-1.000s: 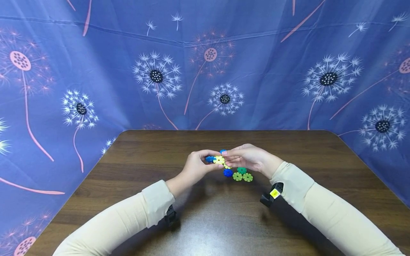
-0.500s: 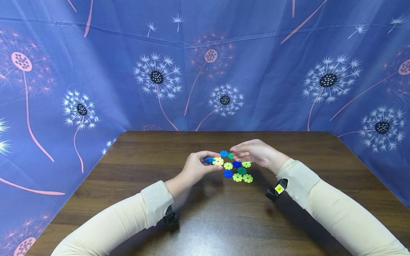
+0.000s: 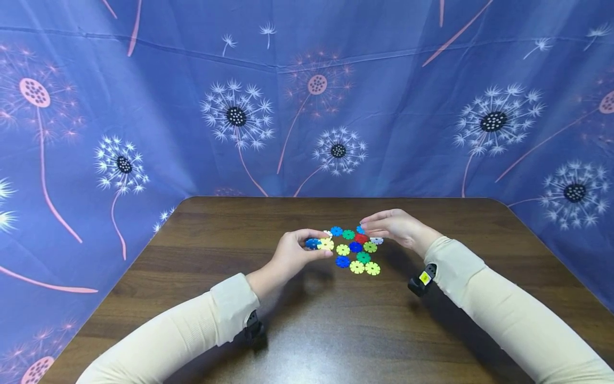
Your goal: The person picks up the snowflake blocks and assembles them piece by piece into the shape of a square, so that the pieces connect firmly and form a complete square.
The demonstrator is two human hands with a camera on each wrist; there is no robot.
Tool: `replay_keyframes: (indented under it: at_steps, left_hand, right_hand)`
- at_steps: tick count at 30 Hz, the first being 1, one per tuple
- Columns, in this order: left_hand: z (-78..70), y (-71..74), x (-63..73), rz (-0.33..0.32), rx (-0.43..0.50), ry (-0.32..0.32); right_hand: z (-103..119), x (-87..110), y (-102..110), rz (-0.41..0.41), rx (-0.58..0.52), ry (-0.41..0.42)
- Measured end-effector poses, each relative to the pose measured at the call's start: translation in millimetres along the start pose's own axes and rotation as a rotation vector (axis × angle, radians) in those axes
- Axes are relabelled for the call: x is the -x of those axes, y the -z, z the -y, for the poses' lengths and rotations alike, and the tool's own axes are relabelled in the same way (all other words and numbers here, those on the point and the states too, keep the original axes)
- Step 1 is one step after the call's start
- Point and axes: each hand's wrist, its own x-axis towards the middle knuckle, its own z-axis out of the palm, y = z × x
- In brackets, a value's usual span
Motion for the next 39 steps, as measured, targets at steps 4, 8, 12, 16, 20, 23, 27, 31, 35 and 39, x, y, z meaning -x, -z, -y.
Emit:
replay_keyframes:
  at_steps: [4,8,12,16,20,23,27,31,35,39]
  left_hand:
    - [-0.9,-0.2,2.5,0.01,0.024,0.009]
    - [-1.1,-0.6,4.3,0.018,0.046,0.007]
    - [0.2,-1.1,4.9,0.004,0.005,-0.007]
    - [2.1,-1.4,5.6,0.013,0.007,-0.012]
    - [3.4,-1.6,6.1,0.02,0.016,-0.024]
    - [3.8,-1.8,5.9,0.02,0.014,-0.03]
    - [3.4,-1.9,5.5,0.017,0.013,-0.029]
    - [3.5,-2.0,5.3,0.015,0.028,-0.01]
    - [3.8,-1.8,5.2,0.015,0.05,0.01]
    - [3.5,-1.6,5.0,0.016,0.067,0.006]
  right_hand:
    - [-7,-4.4,8,-0.006,0.001,-0.031]
    - [-14,-9.7,16,-0.038,0.049,-0.048]
    - [-19,-13.7,24,-0.069,0.138,-0.058]
    - [-26,-17.1,29,-0.087,0.196,-0.045]
    - [-34,-21.4,32,-0.106,0.278,-0.022]
    - [-38,-24.9,34,-0.123,0.341,-0.016]
    - [-41,-29.1,36,-0.112,0.389,-0.015]
    - [-45,-33.0,37,-0.088,0.423,-0.019]
    - [-47,-35.4,38,-0.081,0.449,-0.027]
    - [-47,-37.7,36,-0.093,0.462,-0.031]
